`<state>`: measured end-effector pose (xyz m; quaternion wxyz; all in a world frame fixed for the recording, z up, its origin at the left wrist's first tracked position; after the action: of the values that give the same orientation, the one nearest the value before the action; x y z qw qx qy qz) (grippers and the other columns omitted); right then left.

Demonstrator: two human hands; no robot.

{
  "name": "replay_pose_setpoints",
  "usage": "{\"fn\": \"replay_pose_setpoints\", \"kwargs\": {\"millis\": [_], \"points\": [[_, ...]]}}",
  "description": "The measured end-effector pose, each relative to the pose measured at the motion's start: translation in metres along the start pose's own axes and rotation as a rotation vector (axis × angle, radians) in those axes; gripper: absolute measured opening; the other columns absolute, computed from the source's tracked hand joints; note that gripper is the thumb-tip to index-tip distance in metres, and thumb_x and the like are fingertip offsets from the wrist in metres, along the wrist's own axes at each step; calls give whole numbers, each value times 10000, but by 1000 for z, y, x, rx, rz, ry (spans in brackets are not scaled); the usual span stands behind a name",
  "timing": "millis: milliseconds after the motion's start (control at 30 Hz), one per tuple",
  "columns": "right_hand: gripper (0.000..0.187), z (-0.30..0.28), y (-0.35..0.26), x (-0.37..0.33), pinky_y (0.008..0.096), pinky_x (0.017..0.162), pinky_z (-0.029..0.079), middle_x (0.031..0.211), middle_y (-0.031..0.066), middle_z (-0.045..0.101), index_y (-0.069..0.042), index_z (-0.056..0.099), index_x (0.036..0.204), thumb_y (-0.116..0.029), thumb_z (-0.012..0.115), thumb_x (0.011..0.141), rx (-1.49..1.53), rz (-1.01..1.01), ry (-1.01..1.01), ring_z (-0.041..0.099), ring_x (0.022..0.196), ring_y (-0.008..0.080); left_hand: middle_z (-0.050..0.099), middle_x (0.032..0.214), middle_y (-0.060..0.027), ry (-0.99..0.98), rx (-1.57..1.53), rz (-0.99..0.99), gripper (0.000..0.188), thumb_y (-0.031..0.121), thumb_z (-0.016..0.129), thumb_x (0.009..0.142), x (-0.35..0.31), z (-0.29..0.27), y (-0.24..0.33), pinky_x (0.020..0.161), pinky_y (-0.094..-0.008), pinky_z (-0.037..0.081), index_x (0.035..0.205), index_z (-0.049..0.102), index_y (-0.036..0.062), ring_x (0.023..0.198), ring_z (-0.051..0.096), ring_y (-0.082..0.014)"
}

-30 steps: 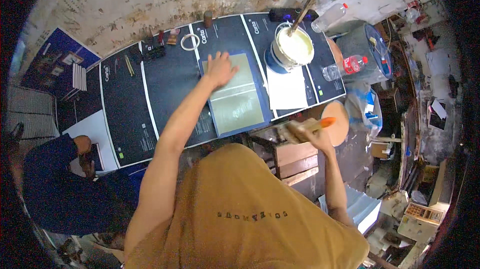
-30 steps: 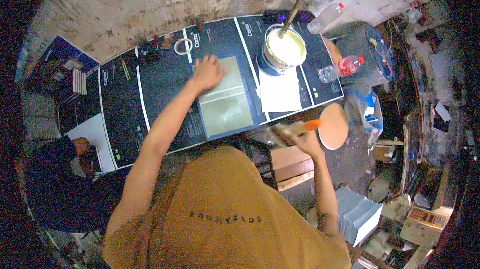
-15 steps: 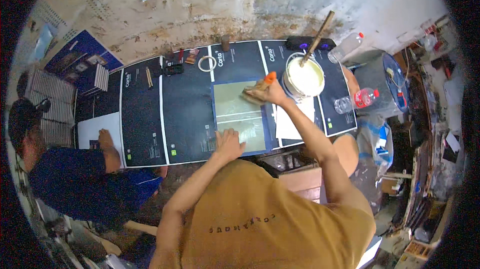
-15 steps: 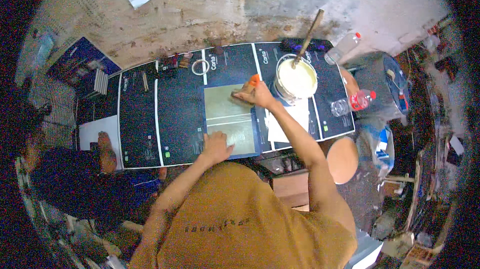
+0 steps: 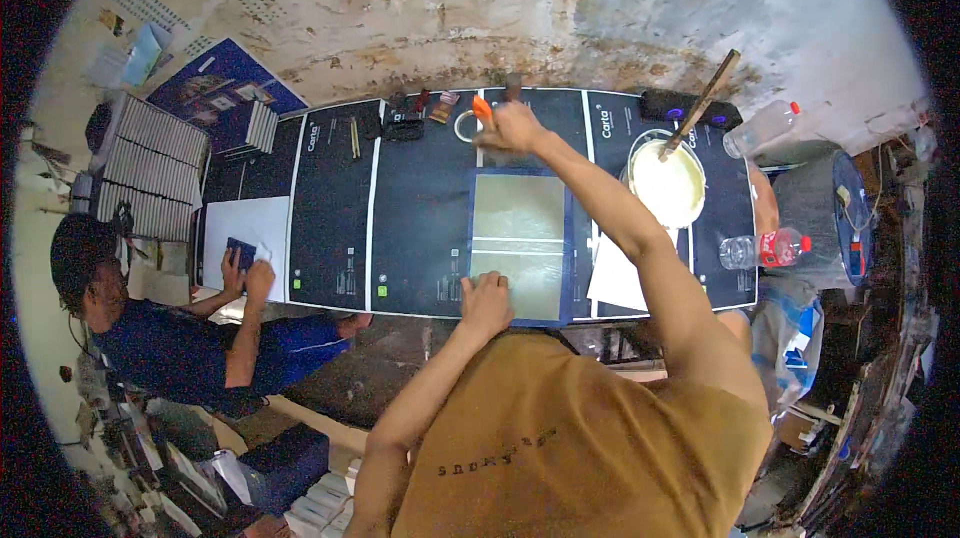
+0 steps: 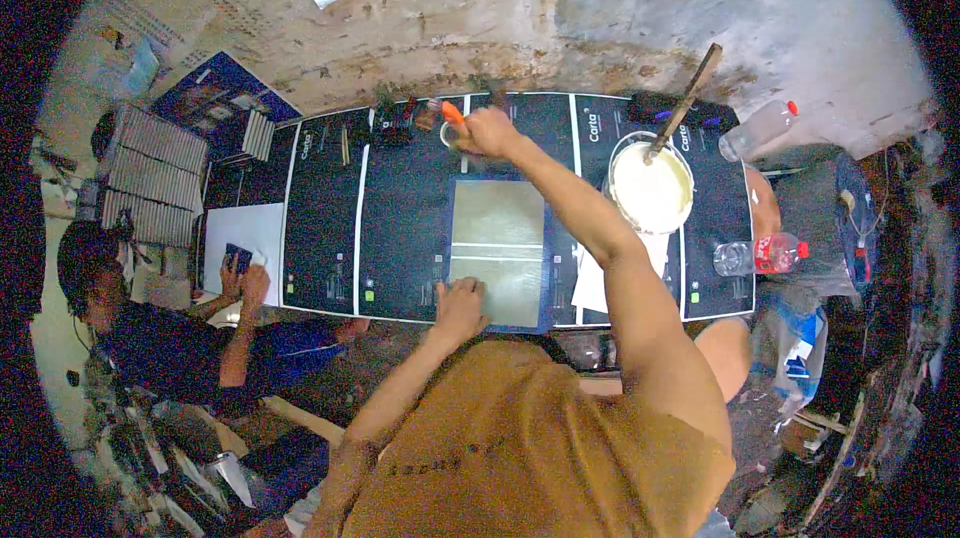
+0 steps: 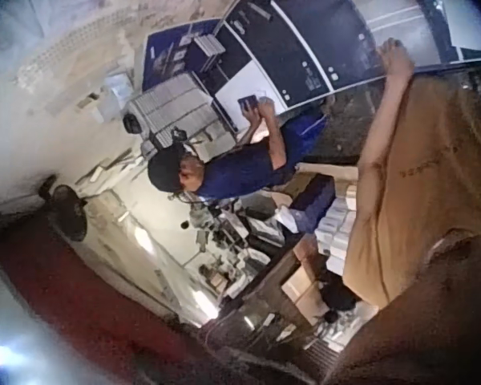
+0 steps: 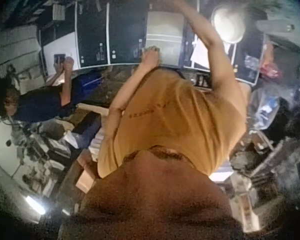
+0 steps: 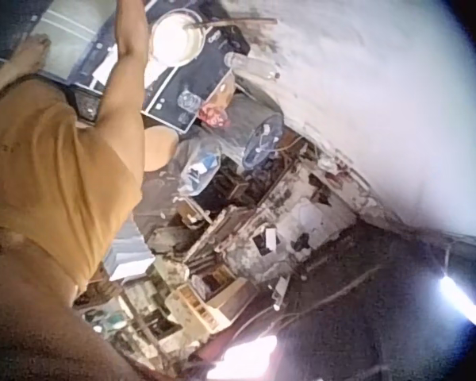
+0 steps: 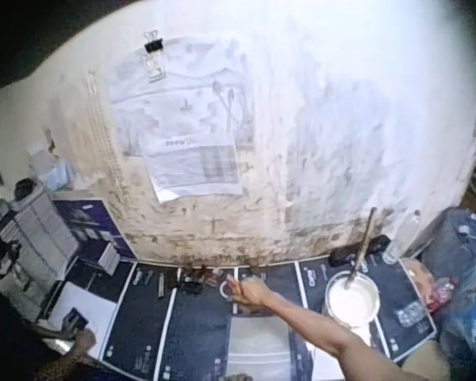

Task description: The person applies adhesive to individual cardboard sheets using a brush, dipping the brush into a container of white liquid, spreading it across the surface of the sheets, and stacking the sheets after each application.

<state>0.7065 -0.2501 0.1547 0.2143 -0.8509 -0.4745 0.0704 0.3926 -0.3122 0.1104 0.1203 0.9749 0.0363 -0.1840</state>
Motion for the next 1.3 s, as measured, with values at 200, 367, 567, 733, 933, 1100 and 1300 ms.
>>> {"fn": "replay_pose_setpoints", "kwargs": {"millis": [200,367,567,733,933,1100,1300], "points": [[569,24,-73,-7,510,629,533,721,210,678,-38,691,764,-606,713,762,120,-315,-296,669,681,419,546,1285,-123,-63,-43,-38,665,328,828,720,4,4,-6,1009,-630,367,1268,574,49,1246,507,-311],[449,-4,-75,-18,528,625,517,696,225,666,-18,671,738,-459,719,806,144,-240,227,649,644,425,548,1280,-124,-61,-59,-29,641,321,824,718,3,4,-7,1001,-631,368,1247,583,50,1246,507,-314],[478,54,-80,-128,517,695,519,704,221,650,-24,670,714,-487,693,827,153,-302,-61,651,675,407,587,1192,-106,11,-32,-22,462,217,727,769,2,4,-5,965,-559,363,1172,630,12,1161,537,-272],[440,-19,-24,-188,502,761,515,782,214,655,-43,675,793,-482,695,824,-219,-95,-314,654,770,405,587,1182,-101,57,-51,19,490,250,750,744,1,-3,-5,967,-549,357,1159,638,13,1158,537,-262],[404,-13,-86,-170,492,827,491,825,190,669,-77,670,824,-479,713,817,294,-41,4,651,817,405,586,1177,-114,71,-58,69,534,288,779,726,1,9,-10,978,-567,356,1155,636,4,1172,536,-264],[408,11,-52,-201,515,831,476,831,157,674,-98,663,832,-505,699,824,-58,-115,-162,654,822,383,595,1159,-133,79,-79,84,536,298,781,729,1,6,-15,1011,-611,343,1149,639,-4,1159,556,-277],[431,-51,-40,-237,474,782,493,771,180,681,-36,665,816,-465,686,859,-267,292,-217,672,773,351,577,1225,-143,0,-38,133,591,409,771,750,7,17,-13,957,-595,367,1171,627,20,1176,556,-300]]}}
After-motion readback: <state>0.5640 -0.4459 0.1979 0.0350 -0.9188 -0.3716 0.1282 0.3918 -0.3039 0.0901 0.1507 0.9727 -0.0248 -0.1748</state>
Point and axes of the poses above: each hand's wrist, its own x-axis towards the middle knuckle, its own z-axis out of the palm, y = z × x, the point moved 7 cm from there along x, towards the middle knuckle
